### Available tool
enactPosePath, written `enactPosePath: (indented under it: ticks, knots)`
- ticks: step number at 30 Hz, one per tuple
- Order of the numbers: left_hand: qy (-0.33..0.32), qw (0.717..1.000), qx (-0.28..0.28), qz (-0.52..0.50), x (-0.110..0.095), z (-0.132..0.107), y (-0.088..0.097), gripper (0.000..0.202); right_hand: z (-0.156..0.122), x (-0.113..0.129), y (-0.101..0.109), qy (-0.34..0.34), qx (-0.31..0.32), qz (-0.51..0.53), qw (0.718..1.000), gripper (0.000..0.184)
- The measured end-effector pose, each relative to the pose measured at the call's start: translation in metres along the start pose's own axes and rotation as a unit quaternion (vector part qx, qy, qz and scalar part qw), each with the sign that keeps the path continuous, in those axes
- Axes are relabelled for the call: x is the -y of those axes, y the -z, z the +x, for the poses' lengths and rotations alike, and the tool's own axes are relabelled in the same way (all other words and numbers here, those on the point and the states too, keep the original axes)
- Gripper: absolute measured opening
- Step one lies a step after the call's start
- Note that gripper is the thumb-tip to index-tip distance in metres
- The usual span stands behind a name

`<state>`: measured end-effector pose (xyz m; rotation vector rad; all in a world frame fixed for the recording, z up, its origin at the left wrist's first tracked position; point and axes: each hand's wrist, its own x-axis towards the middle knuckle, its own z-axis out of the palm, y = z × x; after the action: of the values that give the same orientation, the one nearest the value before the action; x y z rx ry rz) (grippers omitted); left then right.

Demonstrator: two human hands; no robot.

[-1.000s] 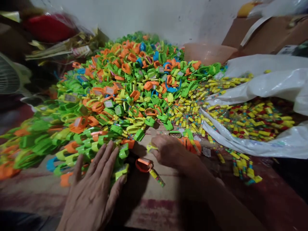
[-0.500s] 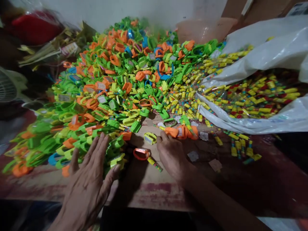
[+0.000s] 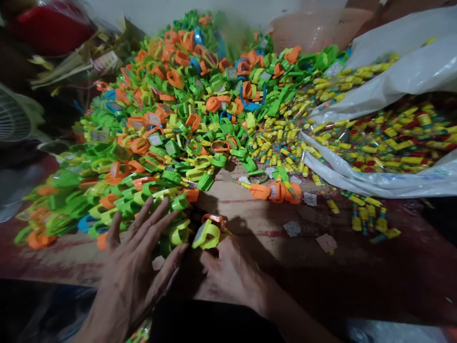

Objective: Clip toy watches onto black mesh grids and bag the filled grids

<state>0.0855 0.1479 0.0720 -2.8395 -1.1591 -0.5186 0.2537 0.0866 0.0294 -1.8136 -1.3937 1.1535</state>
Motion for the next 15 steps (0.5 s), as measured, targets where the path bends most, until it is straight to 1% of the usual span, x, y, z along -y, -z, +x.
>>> enactPosePath:
  ticks: [1, 2, 4, 6, 7, 8, 9, 11, 12, 15]
  knots:
    - [0.004, 1.0, -0.008, -0.006, 0.0, 0.0, -0.001, 0.038, 0.005, -0.001, 0.0, -0.014, 0.003, -0.027, 1.0, 0.01]
    - [0.008, 1.0, -0.02, -0.012, -0.001, 0.0, -0.002, 0.034, 0.012, -0.004, 0.003, -0.024, -0.009, -0.055, 0.998, 0.011]
    - [0.014, 0.999, -0.041, -0.025, -0.001, -0.001, -0.002, 0.028, 0.027, -0.009, 0.013, -0.029, -0.073, -0.103, 0.992, 0.011]
    - [0.014, 0.998, -0.046, -0.041, 0.0, -0.005, 0.0, 0.026, 0.038, -0.014, 0.022, 0.002, -0.144, -0.117, 0.983, 0.015]
    - [0.014, 0.998, -0.043, -0.048, 0.001, -0.008, 0.001, 0.026, 0.04, -0.015, 0.024, 0.023, -0.158, -0.109, 0.981, 0.017]
    - [0.013, 0.998, -0.039, -0.053, 0.003, -0.011, 0.003, 0.025, 0.04, -0.016, 0.023, 0.041, -0.155, -0.094, 0.983, 0.021]
    - [0.014, 0.998, -0.036, -0.056, 0.004, -0.013, 0.004, 0.025, 0.038, -0.017, 0.02, 0.057, -0.14, -0.075, 0.986, 0.024]
    - [0.013, 0.998, -0.033, -0.057, 0.007, -0.017, 0.006, 0.024, 0.032, -0.018, 0.006, 0.08, -0.115, -0.037, 0.989, 0.023]
    - [0.013, 0.998, -0.032, -0.055, 0.008, -0.018, 0.006, 0.024, 0.03, -0.018, -0.004, 0.085, -0.118, -0.017, 0.989, 0.021]
    - [0.012, 0.998, -0.033, -0.053, 0.009, -0.018, 0.005, 0.024, 0.03, -0.022, -0.029, 0.105, -0.173, 0.021, 0.979, 0.015]
